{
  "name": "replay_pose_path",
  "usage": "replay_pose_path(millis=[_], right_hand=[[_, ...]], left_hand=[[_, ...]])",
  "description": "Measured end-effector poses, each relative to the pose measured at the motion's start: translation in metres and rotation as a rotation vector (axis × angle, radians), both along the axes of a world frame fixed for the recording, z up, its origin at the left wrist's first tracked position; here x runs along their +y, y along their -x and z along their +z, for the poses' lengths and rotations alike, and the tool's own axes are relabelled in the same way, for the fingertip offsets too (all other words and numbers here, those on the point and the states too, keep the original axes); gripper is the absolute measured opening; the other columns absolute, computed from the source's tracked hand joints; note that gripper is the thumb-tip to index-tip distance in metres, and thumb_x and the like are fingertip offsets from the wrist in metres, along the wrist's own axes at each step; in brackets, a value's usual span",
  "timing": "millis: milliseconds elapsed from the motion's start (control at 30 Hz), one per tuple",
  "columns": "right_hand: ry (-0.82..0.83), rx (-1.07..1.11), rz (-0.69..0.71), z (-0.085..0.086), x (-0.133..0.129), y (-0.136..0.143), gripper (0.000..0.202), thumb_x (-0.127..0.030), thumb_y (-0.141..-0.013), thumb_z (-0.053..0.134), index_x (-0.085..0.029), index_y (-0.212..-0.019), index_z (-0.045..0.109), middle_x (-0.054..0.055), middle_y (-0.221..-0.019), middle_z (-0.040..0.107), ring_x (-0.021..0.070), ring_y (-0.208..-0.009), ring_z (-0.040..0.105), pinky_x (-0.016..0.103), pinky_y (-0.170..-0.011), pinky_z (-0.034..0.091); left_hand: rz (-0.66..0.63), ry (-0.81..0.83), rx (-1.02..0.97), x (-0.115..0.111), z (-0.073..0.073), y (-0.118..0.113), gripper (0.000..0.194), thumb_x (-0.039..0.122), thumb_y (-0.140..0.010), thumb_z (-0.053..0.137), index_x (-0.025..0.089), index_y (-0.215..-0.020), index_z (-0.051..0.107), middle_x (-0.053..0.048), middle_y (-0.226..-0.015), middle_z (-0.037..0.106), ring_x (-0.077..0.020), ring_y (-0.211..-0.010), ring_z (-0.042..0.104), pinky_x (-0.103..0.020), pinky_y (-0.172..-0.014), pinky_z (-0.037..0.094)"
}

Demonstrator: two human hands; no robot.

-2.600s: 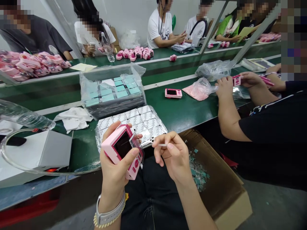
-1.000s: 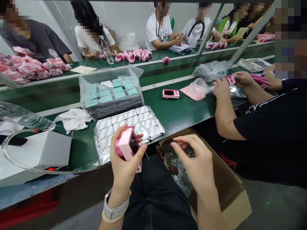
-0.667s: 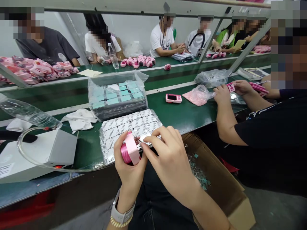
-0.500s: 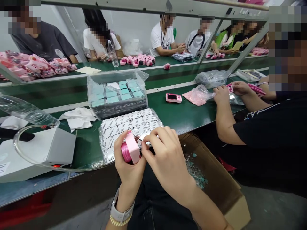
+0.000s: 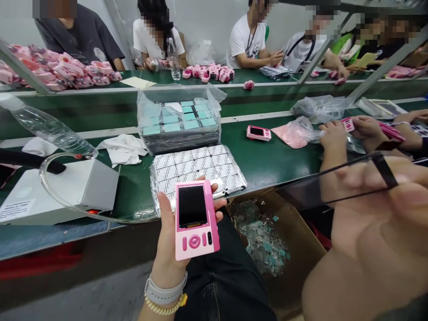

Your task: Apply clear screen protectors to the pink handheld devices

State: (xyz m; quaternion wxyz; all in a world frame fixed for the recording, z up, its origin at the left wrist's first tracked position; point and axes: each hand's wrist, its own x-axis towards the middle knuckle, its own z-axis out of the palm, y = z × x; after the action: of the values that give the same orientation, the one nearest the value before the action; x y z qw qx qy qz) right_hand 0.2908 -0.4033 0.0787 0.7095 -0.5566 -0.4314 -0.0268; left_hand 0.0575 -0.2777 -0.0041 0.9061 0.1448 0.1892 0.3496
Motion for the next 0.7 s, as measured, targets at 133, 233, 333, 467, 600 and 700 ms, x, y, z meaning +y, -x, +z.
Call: replay_pose_path(millis=[133, 233, 333, 467, 600, 700], right_hand=[[-0.124, 0.395, 0.189, -0.013, 0.04, 0.004, 0.008, -0.031, -0.087, 0.084, -0.026, -0.081, 0.083, 0.002, -0.092, 0.065, 0.0187, -0.093, 0.07, 0.032, -0.089, 0.064], [-0.069, 0.48, 0.262, -0.018, 0.055, 0.012, 0.007, -0.034, -0.088, 0.083, -0.027, -0.086, 0.082, 0.002, -0.102, 0.073, 0.0207, -0.111, 0.074, 0.03, -0.095, 0.065], [-0.016, 0.4, 0.314, -0.017, 0.059, 0.02, 0.012, -0.028, -0.096, 0.075, -0.03, -0.086, 0.079, -0.001, -0.134, 0.075, 0.0247, -0.141, 0.066, 0.04, -0.119, 0.057], [0.07, 0.298, 0.434, -0.015, 0.06, 0.037, 0.017, -0.022, -0.101, 0.07, -0.032, -0.091, 0.08, -0.007, -0.159, 0.066, 0.0277, -0.162, 0.049, 0.05, -0.135, 0.044], [0.207, 0.216, 0.607, -0.017, 0.061, 0.058, 0.013, -0.022, -0.1, 0.077, -0.03, -0.09, 0.078, -0.005, -0.164, 0.063, 0.0298, -0.164, 0.046, 0.051, -0.135, 0.043], [0.235, 0.156, 0.634, -0.02, 0.06, 0.069, 0.014, -0.019, -0.099, 0.078, -0.029, -0.09, 0.077, -0.004, -0.166, 0.062, 0.0298, -0.166, 0.043, 0.049, -0.137, 0.04]], left_hand=[[-0.075, 0.04, -0.102, -0.004, 0.011, -0.004, 0.074, 0.076, -0.102, 0.057, 0.015, -0.139, 0.075, -0.016, -0.133, 0.081, -0.0307, -0.105, 0.084, -0.036, -0.083, 0.073], [-0.072, 0.064, -0.108, -0.007, 0.019, -0.009, 0.075, 0.073, -0.111, 0.034, 0.015, -0.135, 0.076, -0.017, -0.126, 0.082, -0.0299, -0.099, 0.084, -0.035, -0.076, 0.072], [-0.074, 0.093, -0.077, -0.007, 0.026, -0.011, 0.074, 0.066, -0.115, 0.024, 0.014, -0.129, 0.075, -0.017, -0.12, 0.083, -0.0279, -0.095, 0.084, -0.035, -0.074, 0.071], [-0.096, 0.094, -0.022, -0.005, 0.029, -0.01, 0.067, 0.06, -0.116, 0.027, 0.015, -0.131, 0.075, -0.014, -0.121, 0.084, -0.0238, -0.079, 0.083, -0.032, -0.064, 0.069], [-0.065, 0.112, 0.036, -0.006, 0.028, -0.011, 0.064, 0.056, -0.117, 0.033, 0.013, -0.125, 0.079, -0.014, -0.109, 0.086, -0.0243, -0.085, 0.084, -0.037, -0.077, 0.072], [-0.039, 0.137, 0.068, -0.007, 0.029, -0.012, 0.06, 0.057, -0.116, 0.038, 0.014, -0.124, 0.081, -0.013, -0.113, 0.086, -0.0242, -0.085, 0.083, -0.041, -0.083, 0.072]])
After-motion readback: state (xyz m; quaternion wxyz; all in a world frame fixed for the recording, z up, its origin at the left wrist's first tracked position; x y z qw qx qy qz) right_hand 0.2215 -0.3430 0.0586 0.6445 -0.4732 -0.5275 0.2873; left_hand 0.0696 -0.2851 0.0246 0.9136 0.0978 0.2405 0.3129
